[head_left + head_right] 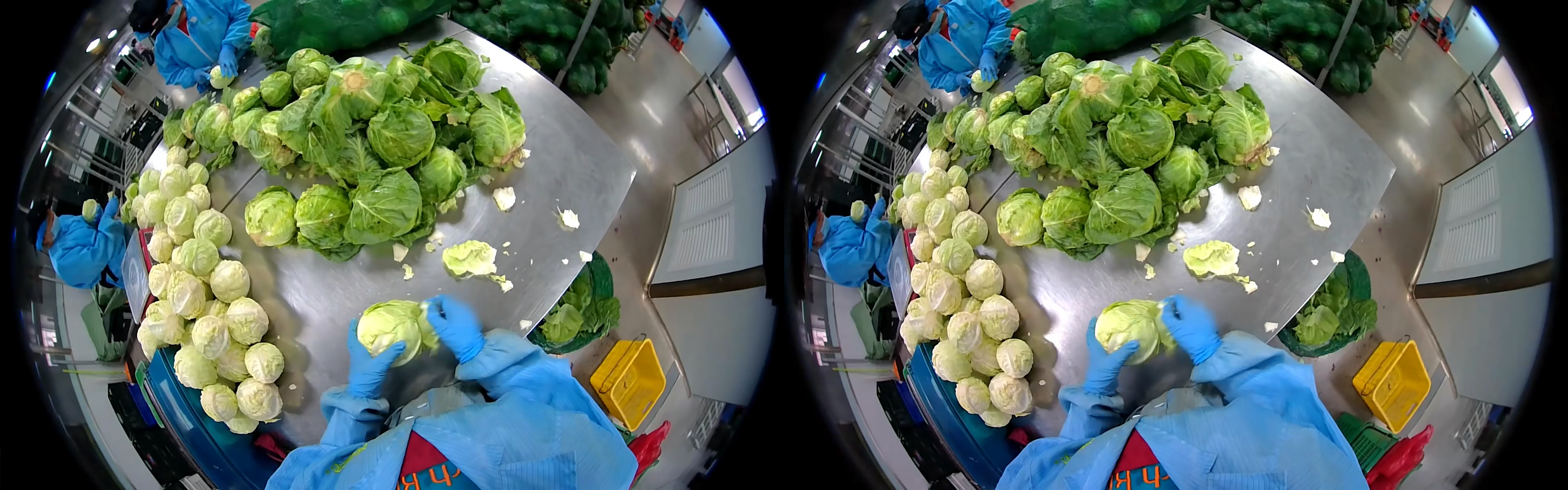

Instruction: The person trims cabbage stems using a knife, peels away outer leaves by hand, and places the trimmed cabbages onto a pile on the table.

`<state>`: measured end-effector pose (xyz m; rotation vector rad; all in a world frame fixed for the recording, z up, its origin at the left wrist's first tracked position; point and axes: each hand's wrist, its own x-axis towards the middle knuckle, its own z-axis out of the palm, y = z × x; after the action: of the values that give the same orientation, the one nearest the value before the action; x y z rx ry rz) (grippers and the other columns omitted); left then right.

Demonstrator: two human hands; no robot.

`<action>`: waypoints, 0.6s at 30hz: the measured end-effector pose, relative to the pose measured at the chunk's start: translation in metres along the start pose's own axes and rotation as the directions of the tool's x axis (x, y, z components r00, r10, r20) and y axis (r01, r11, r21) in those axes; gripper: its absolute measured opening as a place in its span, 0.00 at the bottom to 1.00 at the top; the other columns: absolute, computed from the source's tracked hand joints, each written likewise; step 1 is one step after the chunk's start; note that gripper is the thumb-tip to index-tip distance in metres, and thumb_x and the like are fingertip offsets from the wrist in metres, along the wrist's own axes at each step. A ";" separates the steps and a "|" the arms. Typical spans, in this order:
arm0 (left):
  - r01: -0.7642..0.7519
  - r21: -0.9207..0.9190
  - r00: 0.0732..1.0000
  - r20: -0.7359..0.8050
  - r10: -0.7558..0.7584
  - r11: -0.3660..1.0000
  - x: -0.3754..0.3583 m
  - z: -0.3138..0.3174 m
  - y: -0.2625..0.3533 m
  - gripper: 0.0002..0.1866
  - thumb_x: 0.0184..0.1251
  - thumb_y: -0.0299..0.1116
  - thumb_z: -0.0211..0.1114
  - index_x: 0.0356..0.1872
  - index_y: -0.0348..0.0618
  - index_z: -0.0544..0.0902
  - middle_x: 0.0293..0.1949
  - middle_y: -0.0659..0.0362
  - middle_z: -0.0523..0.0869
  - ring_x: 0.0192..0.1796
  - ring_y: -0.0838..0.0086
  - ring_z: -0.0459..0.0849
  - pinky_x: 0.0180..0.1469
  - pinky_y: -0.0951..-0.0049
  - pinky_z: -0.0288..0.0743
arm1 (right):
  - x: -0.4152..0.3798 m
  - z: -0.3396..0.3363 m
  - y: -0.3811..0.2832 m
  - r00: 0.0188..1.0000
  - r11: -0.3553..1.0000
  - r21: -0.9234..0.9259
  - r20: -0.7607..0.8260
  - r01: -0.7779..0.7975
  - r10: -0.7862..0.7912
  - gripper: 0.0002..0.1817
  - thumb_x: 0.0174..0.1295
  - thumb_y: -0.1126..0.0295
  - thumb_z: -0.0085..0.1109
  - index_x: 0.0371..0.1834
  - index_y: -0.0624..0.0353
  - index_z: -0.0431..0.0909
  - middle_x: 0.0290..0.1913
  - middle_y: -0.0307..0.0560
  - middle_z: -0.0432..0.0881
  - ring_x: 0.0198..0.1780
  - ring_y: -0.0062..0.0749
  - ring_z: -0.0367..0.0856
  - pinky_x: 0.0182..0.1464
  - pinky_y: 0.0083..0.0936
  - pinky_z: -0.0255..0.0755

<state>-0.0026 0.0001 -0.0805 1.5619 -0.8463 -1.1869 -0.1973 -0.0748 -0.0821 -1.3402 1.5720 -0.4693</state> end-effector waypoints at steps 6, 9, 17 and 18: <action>0.278 -0.191 0.960 0.078 -0.267 0.941 0.005 -0.032 0.003 0.54 0.42 0.35 0.84 0.67 0.33 0.56 0.61 0.48 0.71 0.60 0.63 0.76 0.59 0.65 0.75 | 0.023 -0.068 0.088 0.782 0.964 -0.228 -0.571 0.140 -0.249 0.18 0.66 0.60 0.57 0.55 0.56 0.77 0.41 0.53 0.82 0.43 0.48 0.82 0.47 0.37 0.76; 0.345 -0.181 0.938 0.084 -0.335 0.921 -0.003 -0.032 0.016 0.58 0.40 0.38 0.85 0.69 0.33 0.54 0.59 0.49 0.72 0.57 0.62 0.78 0.55 0.65 0.78 | 0.002 -0.096 0.038 0.706 0.970 -0.215 -0.670 0.111 -0.230 0.19 0.66 0.66 0.58 0.59 0.59 0.76 0.41 0.49 0.81 0.43 0.39 0.82 0.48 0.31 0.75; -0.239 0.345 0.962 -0.046 0.271 0.908 0.000 0.016 0.016 0.62 0.36 0.44 0.85 0.70 0.31 0.54 0.60 0.48 0.68 0.60 0.61 0.74 0.60 0.63 0.74 | -0.004 -0.035 -0.003 0.996 0.757 0.648 0.051 -0.090 0.075 0.18 0.64 0.66 0.62 0.58 0.53 0.78 0.31 0.31 0.76 0.24 0.11 0.67 0.24 0.11 0.63; -0.199 0.240 0.962 -0.136 0.236 0.950 0.002 0.024 0.016 0.61 0.37 0.44 0.85 0.70 0.31 0.54 0.61 0.48 0.68 0.61 0.60 0.73 0.62 0.62 0.72 | -0.005 -0.030 -0.004 0.996 0.752 0.653 0.054 -0.090 0.072 0.18 0.64 0.66 0.62 0.58 0.55 0.78 0.30 0.31 0.76 0.23 0.11 0.67 0.22 0.11 0.62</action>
<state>-0.0245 -0.0128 -0.0667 1.6715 -1.0423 -0.8141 -0.2212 -0.0800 -0.0632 -0.7207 1.2539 -0.8549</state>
